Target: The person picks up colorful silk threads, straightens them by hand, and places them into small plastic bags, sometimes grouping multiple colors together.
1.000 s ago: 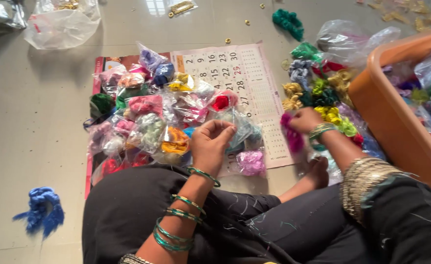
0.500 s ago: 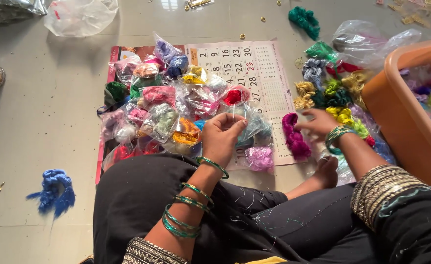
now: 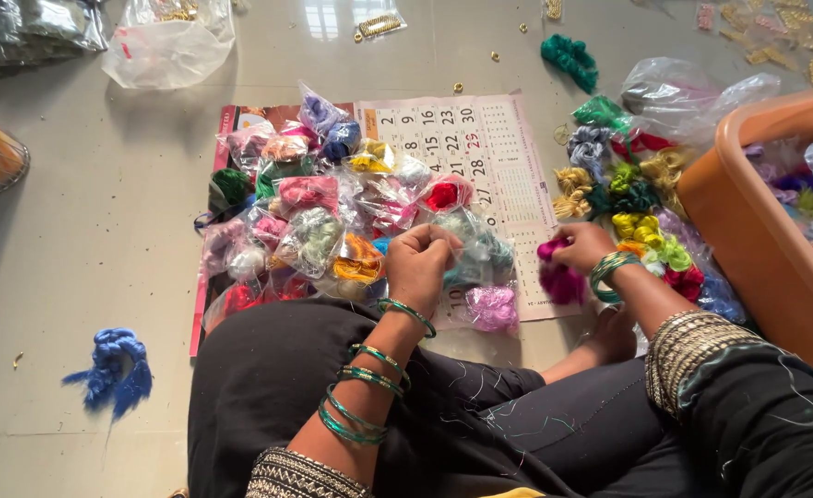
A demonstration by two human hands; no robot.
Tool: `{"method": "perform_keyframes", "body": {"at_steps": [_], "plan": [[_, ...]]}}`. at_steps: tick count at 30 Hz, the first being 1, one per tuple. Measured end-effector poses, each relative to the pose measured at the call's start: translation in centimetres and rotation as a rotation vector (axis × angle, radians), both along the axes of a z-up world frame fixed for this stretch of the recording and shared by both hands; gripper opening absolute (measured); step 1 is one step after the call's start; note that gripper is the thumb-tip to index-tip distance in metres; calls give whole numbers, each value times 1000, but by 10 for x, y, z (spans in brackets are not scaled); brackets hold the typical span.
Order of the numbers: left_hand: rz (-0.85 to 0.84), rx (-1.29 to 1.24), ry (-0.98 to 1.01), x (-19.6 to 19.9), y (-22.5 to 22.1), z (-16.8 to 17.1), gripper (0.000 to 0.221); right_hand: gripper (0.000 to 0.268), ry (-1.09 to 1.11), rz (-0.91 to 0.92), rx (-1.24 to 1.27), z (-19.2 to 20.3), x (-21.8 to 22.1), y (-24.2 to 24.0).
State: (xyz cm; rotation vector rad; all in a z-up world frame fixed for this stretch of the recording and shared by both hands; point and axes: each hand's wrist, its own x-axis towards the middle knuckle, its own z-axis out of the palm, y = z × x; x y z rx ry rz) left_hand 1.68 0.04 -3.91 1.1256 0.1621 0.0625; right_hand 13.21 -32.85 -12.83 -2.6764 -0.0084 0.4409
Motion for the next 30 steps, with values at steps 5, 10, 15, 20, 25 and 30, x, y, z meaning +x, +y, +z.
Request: {"method": "perform_keyframes", "body": {"at_steps": [5, 10, 15, 20, 25, 30], "plan": [[-18, 29, 57, 0, -1, 2, 21, 23, 259, -331, 725, 109, -19, 34], [15, 34, 7, 13, -15, -48, 21, 24, 222, -302, 1114, 175, -51, 52], [-211, -294, 164, 0, -11, -18, 37, 39, 324, -231, 1339, 202, -78, 78], [-340, -183, 165, -15, -10, 28, 59, 44, 397, -322, 1466, 220, -84, 96], [-373, -88, 149, -14, -14, 31, 44, 43, 480, -289, 1517, 207, -87, 97], [-341, -168, 83, -16, -18, 27, 35, 38, 456, -228, 1483, 216, -97, 125]]}}
